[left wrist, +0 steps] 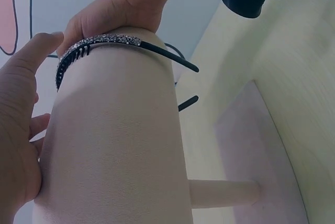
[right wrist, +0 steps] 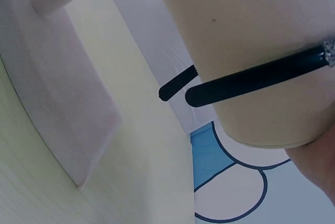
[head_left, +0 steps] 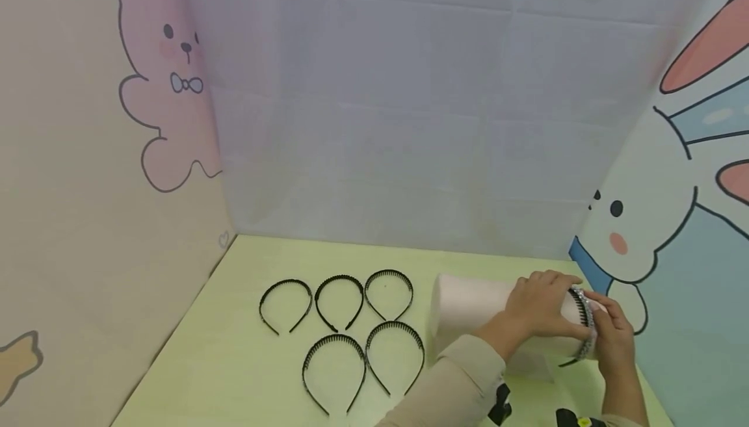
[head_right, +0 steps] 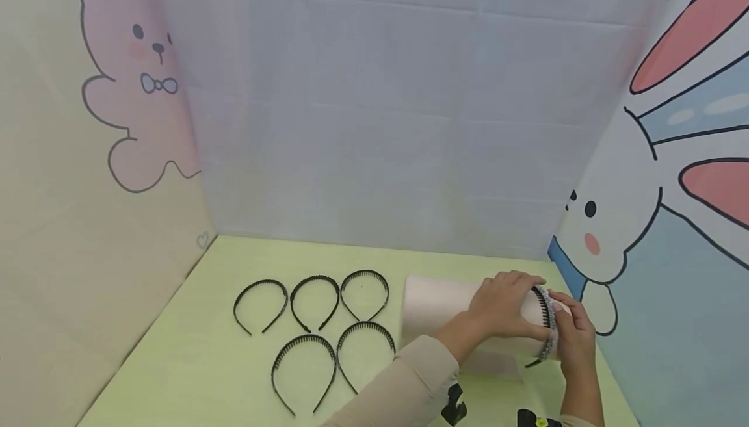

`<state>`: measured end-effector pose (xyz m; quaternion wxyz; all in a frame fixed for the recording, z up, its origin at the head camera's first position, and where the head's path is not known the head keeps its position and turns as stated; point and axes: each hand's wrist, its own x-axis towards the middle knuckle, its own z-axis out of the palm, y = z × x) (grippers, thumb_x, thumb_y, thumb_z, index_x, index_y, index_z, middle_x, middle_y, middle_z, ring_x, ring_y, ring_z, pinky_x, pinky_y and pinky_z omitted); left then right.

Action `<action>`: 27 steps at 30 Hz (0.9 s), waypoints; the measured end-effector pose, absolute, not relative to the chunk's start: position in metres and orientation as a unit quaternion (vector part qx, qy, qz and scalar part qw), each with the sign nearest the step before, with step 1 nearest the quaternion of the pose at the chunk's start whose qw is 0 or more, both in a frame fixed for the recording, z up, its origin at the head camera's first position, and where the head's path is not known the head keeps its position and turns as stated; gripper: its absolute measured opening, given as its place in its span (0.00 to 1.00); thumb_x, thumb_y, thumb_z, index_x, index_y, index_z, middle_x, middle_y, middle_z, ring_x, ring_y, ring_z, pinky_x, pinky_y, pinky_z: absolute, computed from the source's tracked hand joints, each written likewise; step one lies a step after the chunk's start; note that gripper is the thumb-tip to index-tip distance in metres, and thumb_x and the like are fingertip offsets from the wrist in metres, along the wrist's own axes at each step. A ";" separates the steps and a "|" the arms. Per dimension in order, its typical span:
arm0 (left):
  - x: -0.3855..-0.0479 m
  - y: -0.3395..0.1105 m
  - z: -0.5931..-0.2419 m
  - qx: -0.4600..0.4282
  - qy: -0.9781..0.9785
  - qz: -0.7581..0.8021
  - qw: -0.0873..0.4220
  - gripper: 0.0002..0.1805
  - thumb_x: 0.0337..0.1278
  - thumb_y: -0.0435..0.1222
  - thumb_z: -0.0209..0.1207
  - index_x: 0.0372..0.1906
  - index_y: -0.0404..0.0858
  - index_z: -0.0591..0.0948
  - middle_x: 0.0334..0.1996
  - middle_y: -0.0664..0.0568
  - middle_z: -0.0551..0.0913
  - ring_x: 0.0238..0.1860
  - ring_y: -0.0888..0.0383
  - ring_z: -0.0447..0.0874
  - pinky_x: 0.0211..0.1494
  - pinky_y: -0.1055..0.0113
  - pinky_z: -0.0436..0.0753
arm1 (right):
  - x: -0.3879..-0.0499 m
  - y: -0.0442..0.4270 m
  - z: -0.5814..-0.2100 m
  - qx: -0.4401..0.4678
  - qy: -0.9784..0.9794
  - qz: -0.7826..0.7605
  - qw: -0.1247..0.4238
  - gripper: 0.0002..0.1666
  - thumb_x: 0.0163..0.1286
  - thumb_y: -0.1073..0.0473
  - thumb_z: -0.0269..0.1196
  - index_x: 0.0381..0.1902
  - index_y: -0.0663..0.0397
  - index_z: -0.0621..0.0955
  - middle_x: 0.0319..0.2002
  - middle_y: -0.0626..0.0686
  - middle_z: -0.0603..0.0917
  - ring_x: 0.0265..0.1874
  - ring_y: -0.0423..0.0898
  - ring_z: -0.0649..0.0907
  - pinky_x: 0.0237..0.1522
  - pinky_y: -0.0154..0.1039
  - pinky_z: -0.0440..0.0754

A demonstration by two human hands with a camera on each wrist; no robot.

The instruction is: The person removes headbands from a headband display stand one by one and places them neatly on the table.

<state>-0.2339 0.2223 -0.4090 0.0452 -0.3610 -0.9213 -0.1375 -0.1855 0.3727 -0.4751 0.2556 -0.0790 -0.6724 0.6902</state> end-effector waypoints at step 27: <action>-0.225 0.240 -0.419 -0.291 -0.955 0.011 0.052 0.58 0.13 0.84 0.47 0.65 0.72 0.54 0.51 0.68 0.65 0.49 0.64 0.63 0.48 0.63 0.64 | -0.185 0.369 -0.474 -0.060 -0.648 0.715 0.256 0.13 0.69 0.67 0.55 0.48 0.53 0.81 0.41 0.39 0.80 0.34 0.35 0.75 0.29 0.24 0.73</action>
